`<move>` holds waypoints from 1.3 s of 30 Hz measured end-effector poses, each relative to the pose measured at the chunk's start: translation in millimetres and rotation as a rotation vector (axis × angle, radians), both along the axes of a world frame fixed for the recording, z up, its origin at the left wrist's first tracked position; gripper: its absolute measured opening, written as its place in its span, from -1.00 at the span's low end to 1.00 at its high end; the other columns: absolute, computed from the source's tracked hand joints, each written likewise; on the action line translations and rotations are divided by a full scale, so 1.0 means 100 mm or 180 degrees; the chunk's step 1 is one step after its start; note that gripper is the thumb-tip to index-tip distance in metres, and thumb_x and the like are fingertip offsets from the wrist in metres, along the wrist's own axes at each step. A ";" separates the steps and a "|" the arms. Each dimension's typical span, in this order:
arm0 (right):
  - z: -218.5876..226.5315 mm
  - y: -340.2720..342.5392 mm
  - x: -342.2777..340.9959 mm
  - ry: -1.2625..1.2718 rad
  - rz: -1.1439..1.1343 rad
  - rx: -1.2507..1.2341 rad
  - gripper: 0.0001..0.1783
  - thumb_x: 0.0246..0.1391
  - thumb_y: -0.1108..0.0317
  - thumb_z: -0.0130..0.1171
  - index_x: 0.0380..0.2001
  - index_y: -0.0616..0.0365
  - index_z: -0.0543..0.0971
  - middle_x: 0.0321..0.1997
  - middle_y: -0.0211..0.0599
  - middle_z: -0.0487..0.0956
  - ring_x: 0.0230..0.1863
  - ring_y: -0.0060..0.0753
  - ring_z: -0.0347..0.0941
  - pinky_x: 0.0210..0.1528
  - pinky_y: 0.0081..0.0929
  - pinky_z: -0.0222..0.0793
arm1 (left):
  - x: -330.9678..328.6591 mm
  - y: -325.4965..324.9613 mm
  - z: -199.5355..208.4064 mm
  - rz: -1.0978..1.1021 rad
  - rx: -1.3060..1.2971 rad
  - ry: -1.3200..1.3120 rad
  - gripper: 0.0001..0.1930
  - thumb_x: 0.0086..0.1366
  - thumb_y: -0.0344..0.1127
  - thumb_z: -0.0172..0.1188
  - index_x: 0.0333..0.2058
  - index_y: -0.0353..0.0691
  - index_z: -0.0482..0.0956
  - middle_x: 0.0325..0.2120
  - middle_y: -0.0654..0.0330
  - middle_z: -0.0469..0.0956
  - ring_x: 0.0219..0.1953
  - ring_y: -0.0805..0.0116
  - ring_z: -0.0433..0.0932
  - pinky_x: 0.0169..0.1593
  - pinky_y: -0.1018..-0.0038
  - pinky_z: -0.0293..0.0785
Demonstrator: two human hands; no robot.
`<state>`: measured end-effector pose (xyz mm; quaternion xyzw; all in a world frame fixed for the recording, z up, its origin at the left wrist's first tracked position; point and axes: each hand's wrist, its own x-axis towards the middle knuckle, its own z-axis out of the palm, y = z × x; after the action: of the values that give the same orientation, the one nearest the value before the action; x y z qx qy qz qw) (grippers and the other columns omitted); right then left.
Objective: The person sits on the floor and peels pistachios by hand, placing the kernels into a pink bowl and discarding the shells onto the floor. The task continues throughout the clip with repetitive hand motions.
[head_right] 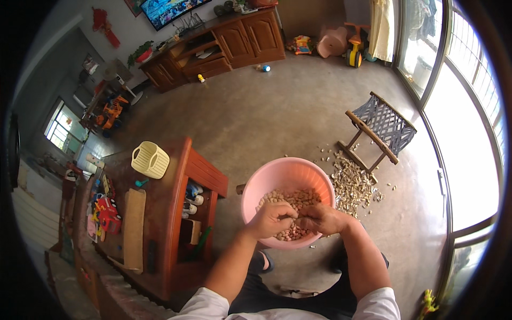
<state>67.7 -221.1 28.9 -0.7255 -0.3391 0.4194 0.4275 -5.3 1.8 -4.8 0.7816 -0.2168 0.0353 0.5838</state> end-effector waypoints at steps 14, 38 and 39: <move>-0.33 -0.04 0.06 -0.1545 -0.0194 0.0519 -0.78 0.11 0.29 0.13 -0.48 0.24 0.53 -0.55 0.08 0.54 -0.43 0.16 0.52 -0.30 -0.03 0.41 | 0.03 -0.14 0.00 0.0341 0.0905 -0.0463 -0.81 0.13 -0.66 0.18 -0.27 -0.33 0.62 -0.35 0.07 0.59 -0.33 0.15 0.62 -0.22 0.39 0.53; -0.22 -0.73 0.29 -0.1945 -0.1664 -0.1424 -0.65 0.13 0.07 0.26 -0.23 0.14 0.61 -0.34 -0.02 0.66 -0.23 0.11 0.61 -0.16 -0.05 0.53 | 0.25 0.02 -0.46 0.1026 0.2129 0.0976 -0.82 0.13 -0.27 0.33 -0.28 -0.16 0.70 -0.29 0.01 0.66 -0.25 0.00 0.65 -0.16 0.19 0.57; -0.21 -0.70 0.30 -0.1963 -0.1667 -0.1371 -0.65 0.13 0.08 0.25 -0.20 0.14 0.60 -0.33 -0.01 0.66 -0.22 0.11 0.61 -0.15 -0.04 0.53 | 0.25 0.03 -0.50 0.0961 0.2420 0.1127 -0.81 0.12 -0.25 0.33 -0.29 -0.16 0.70 -0.29 0.02 0.67 -0.24 -0.02 0.65 -0.14 0.17 0.56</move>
<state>97.5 -290.8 7.5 -0.9501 -0.1608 0.1225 0.2376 19.5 4.6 -55.2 0.9576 0.0054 -0.0965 0.2714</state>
